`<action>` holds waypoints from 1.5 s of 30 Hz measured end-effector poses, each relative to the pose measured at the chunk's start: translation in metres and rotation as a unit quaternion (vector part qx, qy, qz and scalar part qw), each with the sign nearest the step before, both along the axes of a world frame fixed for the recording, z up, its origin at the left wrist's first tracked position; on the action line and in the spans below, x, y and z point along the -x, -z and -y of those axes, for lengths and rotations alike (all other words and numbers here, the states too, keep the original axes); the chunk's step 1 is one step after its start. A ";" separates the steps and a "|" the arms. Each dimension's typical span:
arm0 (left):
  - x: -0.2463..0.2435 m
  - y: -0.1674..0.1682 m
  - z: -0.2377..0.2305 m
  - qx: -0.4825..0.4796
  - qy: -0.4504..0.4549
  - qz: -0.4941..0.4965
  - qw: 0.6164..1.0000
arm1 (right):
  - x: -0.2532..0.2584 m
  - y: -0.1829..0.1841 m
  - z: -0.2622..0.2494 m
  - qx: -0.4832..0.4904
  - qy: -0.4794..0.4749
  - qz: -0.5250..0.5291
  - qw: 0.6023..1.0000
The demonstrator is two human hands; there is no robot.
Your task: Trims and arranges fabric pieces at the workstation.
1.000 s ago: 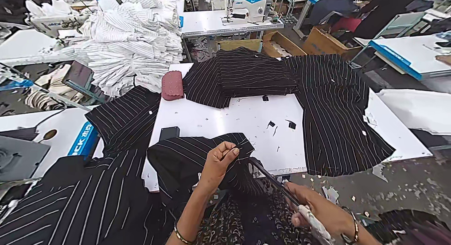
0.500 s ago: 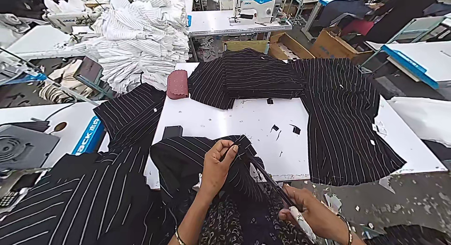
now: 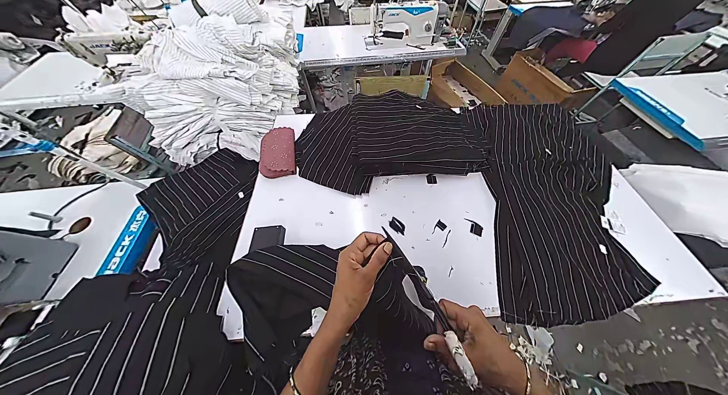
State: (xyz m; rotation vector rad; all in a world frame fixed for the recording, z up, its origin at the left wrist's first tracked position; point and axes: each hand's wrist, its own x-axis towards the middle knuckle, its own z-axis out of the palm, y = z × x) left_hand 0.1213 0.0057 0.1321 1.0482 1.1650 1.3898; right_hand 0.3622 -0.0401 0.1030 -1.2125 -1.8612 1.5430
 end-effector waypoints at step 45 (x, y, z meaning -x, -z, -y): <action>0.059 -0.024 0.052 -0.282 -0.243 -0.373 0.850 | 0.075 -0.322 -0.079 -0.632 -0.054 0.089 0.768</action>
